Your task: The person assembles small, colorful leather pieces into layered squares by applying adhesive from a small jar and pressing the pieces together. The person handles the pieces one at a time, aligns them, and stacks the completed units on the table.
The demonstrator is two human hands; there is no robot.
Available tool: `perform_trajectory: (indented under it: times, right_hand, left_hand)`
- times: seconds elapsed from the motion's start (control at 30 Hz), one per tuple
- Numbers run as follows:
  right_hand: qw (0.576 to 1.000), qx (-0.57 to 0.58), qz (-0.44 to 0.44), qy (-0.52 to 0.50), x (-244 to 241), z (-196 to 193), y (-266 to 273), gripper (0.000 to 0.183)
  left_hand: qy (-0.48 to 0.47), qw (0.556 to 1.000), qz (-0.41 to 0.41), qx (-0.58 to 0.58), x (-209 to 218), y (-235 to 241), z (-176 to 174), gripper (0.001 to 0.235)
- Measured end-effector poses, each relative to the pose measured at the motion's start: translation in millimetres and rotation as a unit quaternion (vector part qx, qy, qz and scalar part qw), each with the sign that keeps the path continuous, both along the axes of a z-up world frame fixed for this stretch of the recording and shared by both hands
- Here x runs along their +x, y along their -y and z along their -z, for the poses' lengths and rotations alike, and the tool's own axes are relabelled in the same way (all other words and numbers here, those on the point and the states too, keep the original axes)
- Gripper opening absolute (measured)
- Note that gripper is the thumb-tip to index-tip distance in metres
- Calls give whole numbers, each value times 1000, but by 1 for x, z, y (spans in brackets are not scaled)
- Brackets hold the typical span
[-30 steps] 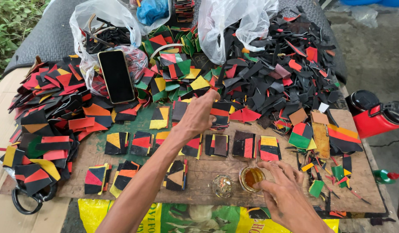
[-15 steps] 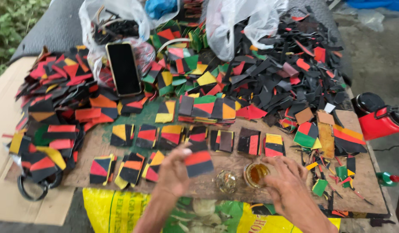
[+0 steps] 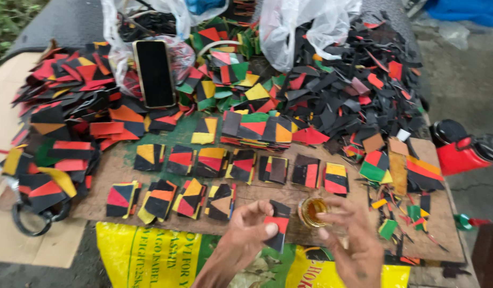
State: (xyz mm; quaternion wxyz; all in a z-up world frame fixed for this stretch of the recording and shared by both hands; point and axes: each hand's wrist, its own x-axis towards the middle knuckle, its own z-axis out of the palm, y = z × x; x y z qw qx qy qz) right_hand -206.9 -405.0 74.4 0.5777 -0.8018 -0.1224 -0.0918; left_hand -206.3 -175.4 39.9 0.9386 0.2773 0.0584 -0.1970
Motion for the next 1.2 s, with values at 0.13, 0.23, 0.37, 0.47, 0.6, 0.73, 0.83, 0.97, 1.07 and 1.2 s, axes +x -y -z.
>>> perform_trajectory:
  times: [0.13,0.23,0.37,0.47,0.6,0.73,0.83,0.97,1.07,1.2]
  right_hand:
    - [992,115,26,-37,-26,22,-28,44]
    - [972,212,64,-77,-35,31,-44,46]
    - [975,198,80,-62,-34,31,-49,44]
    - [980,176,78,-45,-33,30,-48,43]
    - [979,179,84,-48,-32,33,-47,42]
    - [977,174,108,-68,-36,35,-48,41]
    - [986,131,86,-46,-42,32,-50,38]
    - [982,147,88,-74,-42,27,-51,44]
    - [978,174,71,-91,-35,24,-49,49]
    - [981,163,76,-78,-35,23,-49,49]
  left_hand:
    - [33,996,-38,70,-9,15,-8,37]
    - [62,985,-61,149,-15,22,-15,39]
    - [119,959,-95,238,-18,26,-19,41]
    - [120,955,-109,250,-17,29,-21,40]
    - [106,960,-106,236,-16,31,-26,40]
    - [88,966,-95,224,-15,30,-32,39]
    - [102,963,-105,227,-11,29,-36,40]
    - [121,960,-105,228,-10,30,-36,41]
    - [119,959,-97,237,-11,32,-37,42]
    - [129,959,-98,231,-11,32,-36,40]
